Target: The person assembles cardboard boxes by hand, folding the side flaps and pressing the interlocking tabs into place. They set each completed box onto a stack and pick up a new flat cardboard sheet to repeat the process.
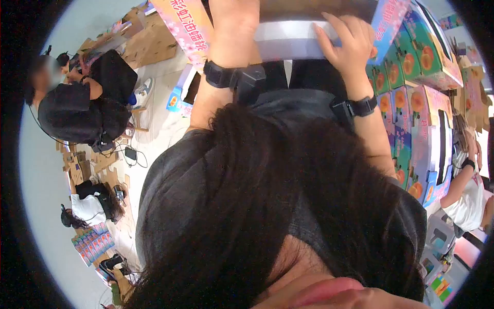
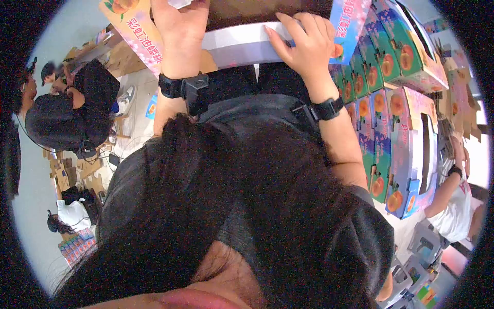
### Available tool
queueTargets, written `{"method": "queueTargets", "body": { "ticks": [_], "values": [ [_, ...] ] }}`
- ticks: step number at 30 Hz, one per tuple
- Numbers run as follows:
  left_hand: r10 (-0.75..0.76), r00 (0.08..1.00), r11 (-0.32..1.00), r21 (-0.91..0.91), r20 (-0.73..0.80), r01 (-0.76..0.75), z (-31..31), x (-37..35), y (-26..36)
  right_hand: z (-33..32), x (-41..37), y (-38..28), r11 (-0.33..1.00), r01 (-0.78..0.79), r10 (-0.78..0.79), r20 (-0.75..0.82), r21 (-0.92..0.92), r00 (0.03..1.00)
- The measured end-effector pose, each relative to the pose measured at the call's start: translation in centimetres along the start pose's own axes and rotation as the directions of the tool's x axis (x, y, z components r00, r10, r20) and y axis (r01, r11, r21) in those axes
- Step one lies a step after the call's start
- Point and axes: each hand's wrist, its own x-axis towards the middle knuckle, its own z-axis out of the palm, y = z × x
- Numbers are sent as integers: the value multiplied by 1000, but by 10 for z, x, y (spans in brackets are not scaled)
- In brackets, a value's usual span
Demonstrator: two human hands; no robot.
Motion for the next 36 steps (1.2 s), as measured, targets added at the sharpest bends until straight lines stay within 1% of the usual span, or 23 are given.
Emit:
{"method": "queueTargets", "body": {
  "ticks": [3,4,5,7,8,9,10,13,14,15,16,17,18,19,20,21,22,23,25,28,31,34,36],
  "values": [
    [-5,999,1000,-10,32,5,4,-8,4,-18,8,-7,997,-39,34,74,61,997],
    [-13,1000,1000,-2,19,13,4,-12,5,-24,16,-6,982,-67,50,101,176,994],
    [-32,999,999,-10,24,32,4,-14,6,-36,22,-10,956,-152,124,125,249,984],
    [-76,996,997,-30,36,77,0,-19,6,-56,31,-5,838,-356,271,251,414,929],
    [-81,995,996,-18,58,82,-3,-22,5,-74,42,-14,516,-597,454,395,614,799],
    [-80,996,997,-10,38,81,-3,-26,5,-86,51,-21,92,-721,535,577,687,617],
    [-81,997,997,-4,20,81,0,-32,4,-92,51,-12,-118,-679,374,666,725,646],
    [-100,994,995,-15,31,101,-4,-35,0,-98,50,-7,-548,-641,217,831,537,511],
    [-115,992,993,-16,55,117,-3,-38,2,-99,52,-7,-620,-627,144,853,473,501],
    [-127,988,991,-18,82,129,-1,-40,4,-97,52,-6,-674,-584,119,846,453,519],
    [-115,993,992,-53,-9,114,1,-41,0,-93,50,-6,-724,-540,93,837,428,539],
    [-123,992,992,-9,8,123,4,-42,2,-88,46,-5,-771,-496,67,826,398,560],
    [-130,991,991,35,25,129,8,-46,6,-81,42,-3,-868,-356,75,801,346,594],
    [-138,990,988,79,40,134,11,-50,9,-77,43,-4,-884,-301,136,814,357,565],
    [-150,987,982,123,50,143,13,-53,10,-68,41,-3,-914,-202,182,801,351,570],
    [-145,988,985,105,49,140,12,-54,8,-60,41,-2,-934,-100,228,789,342,570],
    [-141,989,987,87,49,136,9,-54,5,-56,47,-4,-909,-125,258,773,397,579],
    [-136,989,989,71,49,133,6,-55,3,-50,43,0,-893,-100,302,749,438,590],
    [-139,989,988,73,47,136,2,-57,2,-44,40,4,-779,-131,466,705,614,535],
    [-180,983,980,92,44,176,-8,-62,2,-43,35,10,-835,-46,375,628,548,681],
    [-192,980,978,90,53,187,-5,-62,6,-46,37,5,-730,-139,442,617,670,652],
    [-206,970,976,-50,127,213,-8,-61,8,-47,36,10,-702,-184,393,590,688,706],
    [-184,971,978,-69,155,197,-7,-60,7,-46,36,17,-686,-205,369,576,698,729]
  ]
}}
